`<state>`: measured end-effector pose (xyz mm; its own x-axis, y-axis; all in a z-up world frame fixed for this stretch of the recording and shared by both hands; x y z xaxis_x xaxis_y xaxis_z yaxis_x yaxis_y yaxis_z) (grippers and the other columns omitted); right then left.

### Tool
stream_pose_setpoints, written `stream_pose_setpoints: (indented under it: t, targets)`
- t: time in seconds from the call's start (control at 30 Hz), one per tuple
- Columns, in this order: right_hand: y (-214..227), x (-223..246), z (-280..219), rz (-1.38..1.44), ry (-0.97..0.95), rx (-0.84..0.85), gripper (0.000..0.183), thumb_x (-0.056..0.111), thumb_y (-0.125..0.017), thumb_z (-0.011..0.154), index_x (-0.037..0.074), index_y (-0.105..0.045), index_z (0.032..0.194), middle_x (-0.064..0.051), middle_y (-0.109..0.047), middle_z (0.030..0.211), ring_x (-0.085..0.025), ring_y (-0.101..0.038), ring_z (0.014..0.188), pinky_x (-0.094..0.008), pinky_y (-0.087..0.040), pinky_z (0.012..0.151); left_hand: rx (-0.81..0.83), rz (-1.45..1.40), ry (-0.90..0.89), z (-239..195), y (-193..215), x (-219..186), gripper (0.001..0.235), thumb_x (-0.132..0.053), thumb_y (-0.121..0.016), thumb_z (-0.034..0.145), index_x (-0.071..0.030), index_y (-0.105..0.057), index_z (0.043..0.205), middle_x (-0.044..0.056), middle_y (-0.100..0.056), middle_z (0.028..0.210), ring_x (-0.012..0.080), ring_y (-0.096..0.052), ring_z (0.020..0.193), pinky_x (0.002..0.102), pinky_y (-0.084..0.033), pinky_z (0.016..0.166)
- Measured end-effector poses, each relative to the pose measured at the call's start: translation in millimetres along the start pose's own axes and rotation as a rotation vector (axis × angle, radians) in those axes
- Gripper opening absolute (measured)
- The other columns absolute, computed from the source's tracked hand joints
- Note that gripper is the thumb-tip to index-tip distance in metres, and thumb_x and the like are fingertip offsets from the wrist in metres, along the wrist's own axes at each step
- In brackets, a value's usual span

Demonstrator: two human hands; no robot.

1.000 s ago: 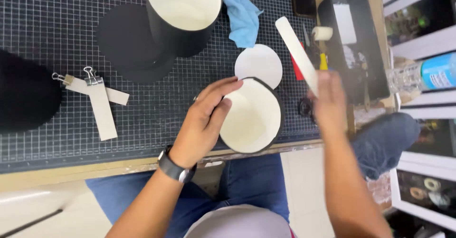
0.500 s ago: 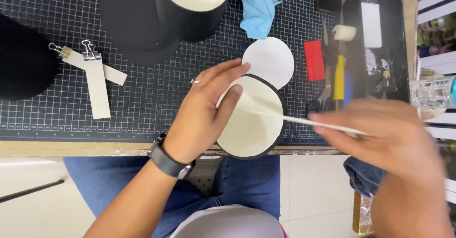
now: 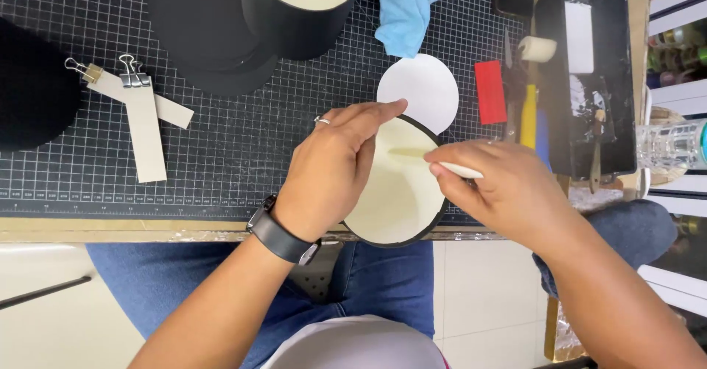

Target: Applying glue to the inner rim of a cylindrical container and attaching a circular base

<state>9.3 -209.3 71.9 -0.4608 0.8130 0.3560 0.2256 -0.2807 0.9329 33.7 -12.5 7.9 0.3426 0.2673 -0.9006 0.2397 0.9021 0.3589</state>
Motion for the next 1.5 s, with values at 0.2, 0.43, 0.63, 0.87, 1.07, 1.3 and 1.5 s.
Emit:
stream_pose_setpoints:
  t: [0.2,0.43,0.63,0.87,1.07,1.3,1.5]
  targets:
    - [-9,1,-5,-0.054,-0.012,-0.029,0.018,0.024,-0.057,0.102,0.014,-0.07,0.109,-0.001,-0.077,0.101,-0.026,-0.073,0.088,-0.042,-0.051,0.069,0.02,0.016,0.051,0,1,1,0.047,-0.001,-0.04,0.1,-0.018,-0.059,0.141,0.005,-0.069,0.135,0.0292,-0.063,0.124,0.045,-0.053,0.092]
    - [-8,7,7,-0.014,0.012,-0.006,0.018,0.021,-0.055,0.104,0.012,-0.068,0.113,-0.003,-0.073,0.098,-0.026,-0.068,0.088,-0.042,-0.049,0.071,0.02,0.007,0.004,1,2,1,0.047,0.0,-0.04,0.101,-0.015,-0.059,0.141,0.008,-0.068,0.136,0.0275,-0.064,0.126,0.043,-0.048,0.101]
    - [-10,4,23,0.0,0.028,0.115,0.027,0.028,-0.048,0.106,0.012,-0.068,0.117,-0.004,-0.073,0.105,-0.029,-0.068,0.092,-0.044,-0.049,0.074,0.065,-0.016,0.046,3,0,4,0.046,-0.003,-0.039,0.102,-0.019,-0.059,0.14,0.005,-0.068,0.135,0.0287,-0.062,0.124,0.044,-0.052,0.093]
    - [-12,7,31,-0.097,0.093,0.117,0.019,0.024,-0.053,0.105,0.016,-0.065,0.116,-0.001,-0.07,0.097,-0.028,-0.065,0.086,-0.044,-0.047,0.068,0.052,-0.037,0.022,2,2,3,0.044,-0.005,-0.04,0.103,-0.018,-0.059,0.14,0.007,-0.069,0.135,0.0295,-0.063,0.124,0.043,-0.05,0.096]
    - [-9,4,27,-0.09,0.048,0.14,0.019,0.025,-0.053,0.104,0.016,-0.066,0.113,-0.002,-0.07,0.093,-0.028,-0.065,0.086,-0.044,-0.046,0.066,0.038,-0.058,-0.017,1,2,3,0.042,-0.004,-0.04,0.104,-0.016,-0.059,0.14,0.008,-0.069,0.134,0.0284,-0.065,0.124,0.042,-0.047,0.103]
    - [-15,8,23,-0.15,0.158,0.081,0.018,0.021,-0.055,0.104,0.014,-0.067,0.116,-0.001,-0.072,0.099,-0.026,-0.066,0.092,-0.044,-0.049,0.067,0.04,-0.085,-0.062,2,2,2,0.043,0.0,-0.039,0.103,-0.011,-0.059,0.139,0.012,-0.07,0.134,0.028,-0.066,0.125,0.041,-0.043,0.107]
    - [-15,6,25,-0.132,0.172,0.136,0.019,0.023,-0.056,0.104,0.019,-0.066,0.12,0.001,-0.068,0.094,-0.026,-0.064,0.088,-0.045,-0.048,0.06,0.044,-0.073,-0.06,2,3,2,0.041,-0.002,-0.041,0.105,-0.012,-0.058,0.14,0.013,-0.069,0.135,0.0303,-0.065,0.124,0.042,-0.047,0.105]
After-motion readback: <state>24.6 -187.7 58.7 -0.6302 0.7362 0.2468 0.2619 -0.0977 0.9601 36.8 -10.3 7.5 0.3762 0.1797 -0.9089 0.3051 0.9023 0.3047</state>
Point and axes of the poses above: each hand's wrist, its own z-axis towards the middle knuckle, its own y-axis out of the back of the hand, x = y × z, the point moved 4 cm from there along z, towards the middle knuckle
